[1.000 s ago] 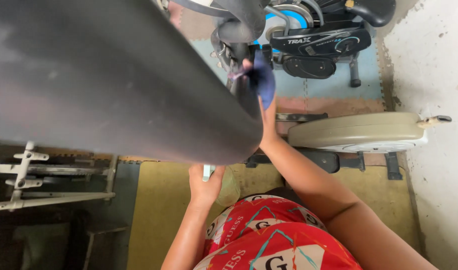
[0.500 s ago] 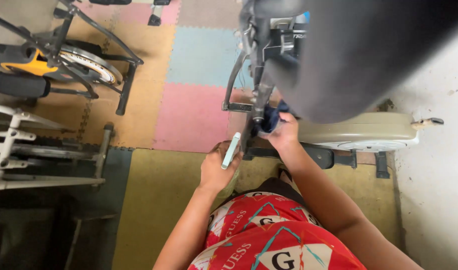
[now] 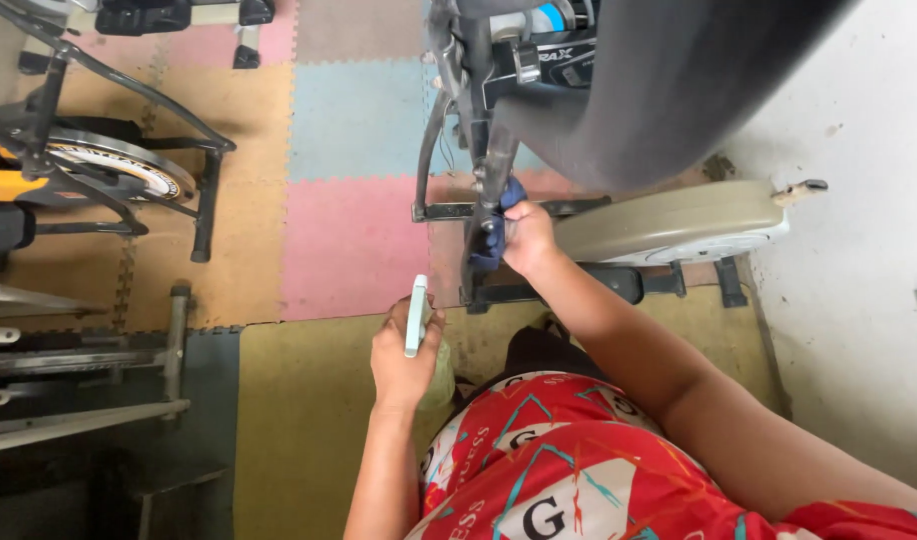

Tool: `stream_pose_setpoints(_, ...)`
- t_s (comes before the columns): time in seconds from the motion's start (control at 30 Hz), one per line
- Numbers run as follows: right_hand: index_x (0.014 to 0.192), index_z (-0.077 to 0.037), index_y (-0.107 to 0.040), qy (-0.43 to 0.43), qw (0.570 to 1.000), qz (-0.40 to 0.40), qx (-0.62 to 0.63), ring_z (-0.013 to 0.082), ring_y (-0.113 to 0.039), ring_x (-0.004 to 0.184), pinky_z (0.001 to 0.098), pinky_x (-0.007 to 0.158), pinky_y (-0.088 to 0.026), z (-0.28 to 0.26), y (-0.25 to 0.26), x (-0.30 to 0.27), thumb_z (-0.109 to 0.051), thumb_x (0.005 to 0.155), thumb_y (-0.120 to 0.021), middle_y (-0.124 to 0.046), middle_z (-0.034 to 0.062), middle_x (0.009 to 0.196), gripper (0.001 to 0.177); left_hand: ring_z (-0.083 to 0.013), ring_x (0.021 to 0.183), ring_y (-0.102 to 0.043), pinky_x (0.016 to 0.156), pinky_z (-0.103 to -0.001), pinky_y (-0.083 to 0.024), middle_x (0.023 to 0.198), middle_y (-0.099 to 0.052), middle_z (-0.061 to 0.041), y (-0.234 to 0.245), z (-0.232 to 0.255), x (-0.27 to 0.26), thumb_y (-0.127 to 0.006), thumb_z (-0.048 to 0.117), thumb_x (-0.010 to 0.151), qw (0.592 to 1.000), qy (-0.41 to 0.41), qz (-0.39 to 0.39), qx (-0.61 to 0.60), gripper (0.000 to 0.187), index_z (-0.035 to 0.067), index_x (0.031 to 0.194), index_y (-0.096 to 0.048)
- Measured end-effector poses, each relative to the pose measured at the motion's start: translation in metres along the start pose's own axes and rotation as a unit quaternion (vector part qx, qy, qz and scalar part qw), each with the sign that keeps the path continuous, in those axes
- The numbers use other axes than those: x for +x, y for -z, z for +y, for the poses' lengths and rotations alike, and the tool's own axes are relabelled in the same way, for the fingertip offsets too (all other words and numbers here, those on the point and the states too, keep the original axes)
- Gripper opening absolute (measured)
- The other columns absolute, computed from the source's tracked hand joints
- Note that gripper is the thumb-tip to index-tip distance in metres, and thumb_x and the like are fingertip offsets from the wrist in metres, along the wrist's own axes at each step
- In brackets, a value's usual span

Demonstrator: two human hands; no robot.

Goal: Cleaning and wiping down various gym machines using a spray bottle and a cloth.

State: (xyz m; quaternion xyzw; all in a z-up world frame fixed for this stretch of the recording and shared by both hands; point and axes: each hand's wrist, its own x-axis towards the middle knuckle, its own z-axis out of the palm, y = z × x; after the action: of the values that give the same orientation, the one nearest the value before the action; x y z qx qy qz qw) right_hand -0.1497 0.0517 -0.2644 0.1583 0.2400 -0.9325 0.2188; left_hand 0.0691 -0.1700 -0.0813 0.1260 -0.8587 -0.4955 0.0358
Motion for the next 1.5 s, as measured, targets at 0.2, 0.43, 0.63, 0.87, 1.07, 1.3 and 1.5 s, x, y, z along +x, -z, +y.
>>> stream_pose_setpoints(0.2,0.115,-0.001,-0.062,0.050,0.997,-0.006,-0.062,0.0273,-0.067,0.086,0.0407,0.084,-0.055,0.001,-0.053,-0.043,-0.010,0.074,-0.053,-0.071,0.0104,0.096,0.042,-0.0336,0.090,-0.074,0.078,-0.042,-0.057,0.099,-0.076,-0.014,-0.003,0.005,0.000,-0.074,0.030,0.089,1.000,-0.009,0.009,0.011,0.030,0.012,0.113,-0.072)
stream_pose_setpoints(0.43,0.133,-0.015,-0.055,0.161,0.978,-0.004,-0.133,0.0206,-0.068,0.093,0.0343,0.085,-0.055,0.003,-0.083,-0.073,0.002,0.067,-0.048,-0.070,0.0048,0.107,0.068,-0.0350,0.091,-0.074,0.078,-0.043,-0.057,0.102,-0.076,-0.014,-0.009,0.015,0.000,-0.074,0.030,0.087,1.000,-0.021,-0.005,-0.006,0.030,0.013,0.112,-0.072)
stream_pose_setpoints(0.63,0.141,-0.009,-0.054,0.210,0.958,-0.110,-0.160,0.0244,-0.062,0.090,0.0389,0.074,-0.049,0.006,-0.044,-0.067,-0.001,0.085,-0.057,-0.066,0.0083,0.115,0.057,-0.0364,0.092,-0.073,0.078,-0.044,-0.057,0.103,-0.076,-0.014,-0.014,0.018,0.001,-0.073,0.034,0.088,0.999,-0.017,-0.034,0.013,0.033,0.012,0.113,-0.071)
stream_pose_setpoints(0.87,0.138,-0.015,-0.055,0.084,0.996,-0.021,-0.030,0.0291,-0.068,0.106,0.0461,0.098,-0.054,-0.002,-0.064,-0.092,-0.005,0.076,-0.053,-0.070,0.0092,0.120,0.063,-0.0360,0.093,-0.073,0.078,-0.046,-0.057,0.106,-0.075,-0.013,-0.019,0.014,-0.001,-0.073,0.035,0.087,0.997,-0.014,-0.068,0.027,0.034,0.013,0.114,-0.071)
stream_pose_setpoints(1.07,0.145,-0.009,-0.052,0.099,0.992,-0.031,-0.073,0.0296,-0.068,0.106,0.0436,0.096,-0.056,0.009,-0.012,-0.059,0.006,0.067,-0.050,-0.069,0.0115,0.119,0.080,-0.0352,0.093,-0.074,0.078,-0.045,-0.057,0.107,-0.076,-0.012,-0.023,0.015,-0.001,-0.073,0.035,0.087,0.998,0.001,-0.062,0.025,0.034,0.014,0.114,-0.072)
stream_pose_setpoints(1.3,0.152,-0.013,-0.031,0.191,0.925,0.001,-0.328,0.0200,-0.066,0.104,0.0342,0.087,-0.057,0.026,-0.002,-0.034,0.019,0.071,-0.064,-0.062,0.0050,0.119,0.093,-0.0352,0.093,-0.074,0.079,-0.045,-0.058,0.106,-0.076,-0.013,-0.033,0.015,-0.004,-0.073,0.035,0.088,0.999,-0.013,-0.043,0.005,0.033,0.014,0.113,-0.072)
stream_pose_setpoints(1.5,0.144,-0.010,-0.037,0.243,0.855,0.006,-0.459,0.0168,-0.064,0.110,0.0343,0.095,-0.057,0.032,0.013,-0.024,0.009,0.079,-0.080,-0.062,0.0049,0.121,0.080,-0.0377,0.093,-0.073,0.078,-0.047,-0.057,0.105,-0.076,-0.013,-0.047,0.018,-0.008,-0.073,0.036,0.087,1.000,0.012,-0.004,0.004,0.036,0.014,0.114,-0.071)
